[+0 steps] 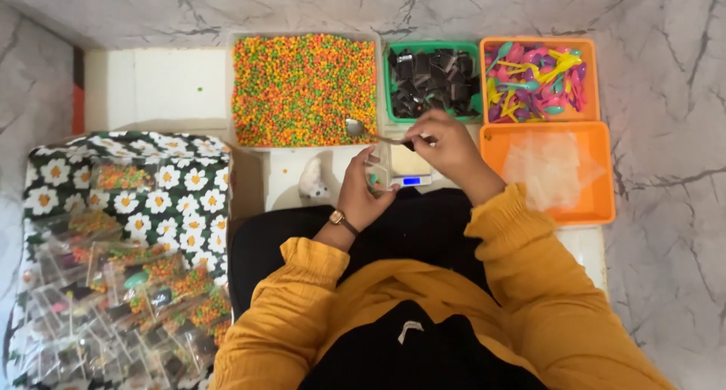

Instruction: The person scoops small colorful candies into a plastic cup using a spoon, weighs it on a digital scale, and transfers the candies into a small plastic bag which they then seal by hand.

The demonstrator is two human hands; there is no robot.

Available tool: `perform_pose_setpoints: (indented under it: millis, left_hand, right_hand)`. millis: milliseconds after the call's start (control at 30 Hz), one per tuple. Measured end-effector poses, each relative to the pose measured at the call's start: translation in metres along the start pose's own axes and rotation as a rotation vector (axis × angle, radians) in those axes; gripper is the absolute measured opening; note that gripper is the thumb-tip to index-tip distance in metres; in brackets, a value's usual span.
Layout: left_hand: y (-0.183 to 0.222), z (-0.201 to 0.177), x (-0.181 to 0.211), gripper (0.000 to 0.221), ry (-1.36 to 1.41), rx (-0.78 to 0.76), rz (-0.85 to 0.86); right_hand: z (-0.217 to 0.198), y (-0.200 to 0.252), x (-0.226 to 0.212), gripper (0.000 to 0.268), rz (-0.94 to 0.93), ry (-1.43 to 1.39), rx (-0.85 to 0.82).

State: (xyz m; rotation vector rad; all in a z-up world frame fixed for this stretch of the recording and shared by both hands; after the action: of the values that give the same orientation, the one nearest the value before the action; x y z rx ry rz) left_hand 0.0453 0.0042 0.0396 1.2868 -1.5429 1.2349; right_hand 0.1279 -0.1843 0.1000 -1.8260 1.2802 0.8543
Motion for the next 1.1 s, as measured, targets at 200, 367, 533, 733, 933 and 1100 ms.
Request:
perform_pose_setpoints:
  millis: [200,367,533,733,933,1100]
  left_hand:
    - [0.024,0.001,0.029,0.088,-0.026,0.039,0.131]
    - [0.051,-0.007,0.067,0.087,-0.008,0.042,0.157]
    - [0.074,-0.017,0.095,0.089,-0.043,0.013,0.201]
    - [0.099,-0.024,0.127,0.089,-0.238,-0.019,0.250]
    - [0.112,-0.028,0.157,0.083,-0.284,0.019,0.262]
    - [0.118,-0.029,0.170,0.077,-0.295,0.012,0.255]
  right_hand:
    - [-0.012,0.054,-0.094,0.023,-0.031,0.016,0.057]
    - [-0.009,0.087,-0.110,0.020,0.020,0.038,0.084]
    - [-0.015,0.111,-0.155,0.008,0.016,0.171,-0.016]
    - [-0.020,0.127,-0.186,0.003,0.184,0.248,-0.256]
    - [-0.016,0.138,-0.220,0.005,0.233,0.258,-0.290]
    - [-0.013,0.146,-0.220,0.012,0.231,0.334,-0.387]
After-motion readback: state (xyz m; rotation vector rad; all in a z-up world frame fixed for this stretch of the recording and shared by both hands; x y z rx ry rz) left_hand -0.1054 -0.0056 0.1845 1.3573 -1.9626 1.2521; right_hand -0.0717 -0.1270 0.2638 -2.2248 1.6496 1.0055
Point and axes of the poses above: each hand's wrist, its own y-axis away from the middle knuckle, its own z-axis out of the palm, x = y × z, the point moved 4 cm from there along -y, towards the middle knuckle, and after that the axes turned 2 degrees about x, right-handed, at the moved point
